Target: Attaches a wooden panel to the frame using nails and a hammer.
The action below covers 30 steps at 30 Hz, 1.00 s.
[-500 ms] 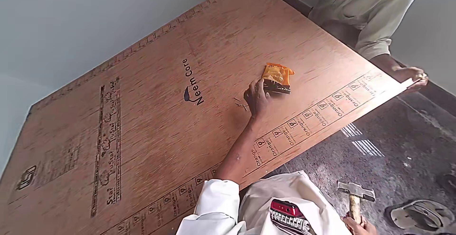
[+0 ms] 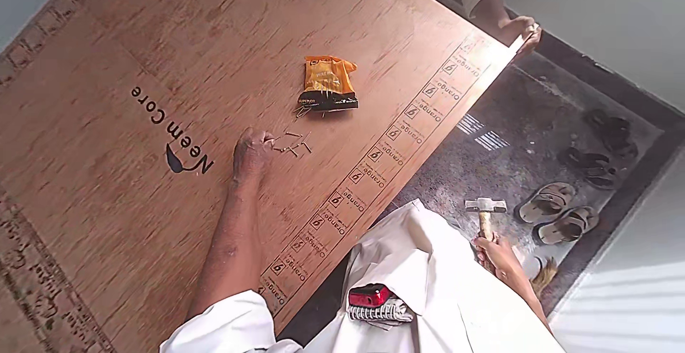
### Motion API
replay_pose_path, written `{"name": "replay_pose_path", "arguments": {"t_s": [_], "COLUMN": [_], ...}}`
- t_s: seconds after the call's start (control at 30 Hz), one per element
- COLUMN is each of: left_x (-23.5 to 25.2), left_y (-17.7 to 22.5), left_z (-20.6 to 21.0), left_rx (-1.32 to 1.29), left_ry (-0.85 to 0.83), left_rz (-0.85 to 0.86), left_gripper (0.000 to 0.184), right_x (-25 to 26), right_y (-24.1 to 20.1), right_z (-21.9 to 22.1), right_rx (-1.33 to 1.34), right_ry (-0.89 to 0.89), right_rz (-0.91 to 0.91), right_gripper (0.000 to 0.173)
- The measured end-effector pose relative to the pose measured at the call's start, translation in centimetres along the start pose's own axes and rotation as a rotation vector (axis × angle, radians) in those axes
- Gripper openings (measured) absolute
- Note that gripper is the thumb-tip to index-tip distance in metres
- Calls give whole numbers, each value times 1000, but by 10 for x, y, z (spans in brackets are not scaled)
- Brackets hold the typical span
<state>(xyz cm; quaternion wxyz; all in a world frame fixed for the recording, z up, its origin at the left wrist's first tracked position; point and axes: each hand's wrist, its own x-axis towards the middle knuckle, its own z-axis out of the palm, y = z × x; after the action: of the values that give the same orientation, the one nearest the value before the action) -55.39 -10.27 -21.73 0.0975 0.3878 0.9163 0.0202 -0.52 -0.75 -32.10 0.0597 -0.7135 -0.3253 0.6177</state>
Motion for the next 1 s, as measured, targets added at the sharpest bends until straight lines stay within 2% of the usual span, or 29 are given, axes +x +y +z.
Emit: {"name": "replay_pose_path", "arguments": {"t_s": [0.03, 0.07, 0.17, 0.27, 0.33, 0.4, 0.47, 0.57, 0.7, 0.83, 1.0], "left_x": [7, 10, 0, -17, -27, -44, -55, -74, -90, -109, -126], "left_y": [-20, -23, -1, 34, 69, 99, 122, 136, 129, 125, 126], "left_z": [14, 18, 21, 28, 32, 40, 53, 71, 92, 101, 104], "left_rx": [-39, -91, -300, -571, -758, -908, -1000, -1085, -1152, -1130, -1133], "left_ry": [42, 43, 181, 303, 286, 201, 160, 131, 100, 123, 97], "left_rz": [60, 51, -10, 85, 218, 344, 411, 441, 570, 603, 667], "left_gripper": [23, 24, 26, 25, 26, 30, 26, 16, 11, 16, 31], "right_x": [2, 4, 6, 7, 16, 19, 31, 52, 76, 88, 74], "right_y": [4, 8, 20, 26, 28, 39, 48, 70, 105, 139, 179], "right_z": [-1, -2, -6, -6, -5, -3, 1, 7, 16, 31, 43], "right_rx": [22, 37, 56, 60, 74, 77, 75, 45, -5, -6, 15], "right_ry": [-17, -36, -69, -75, -69, -60, -56, -72, -103, -145, -189], "right_rz": [13, 25, 50, 67, 75, 111, 121, 105, 34, -22, -90], "right_gripper": [11, 11, 11, 13, 12, 11, 11, 11, 11, 10, 10]}}
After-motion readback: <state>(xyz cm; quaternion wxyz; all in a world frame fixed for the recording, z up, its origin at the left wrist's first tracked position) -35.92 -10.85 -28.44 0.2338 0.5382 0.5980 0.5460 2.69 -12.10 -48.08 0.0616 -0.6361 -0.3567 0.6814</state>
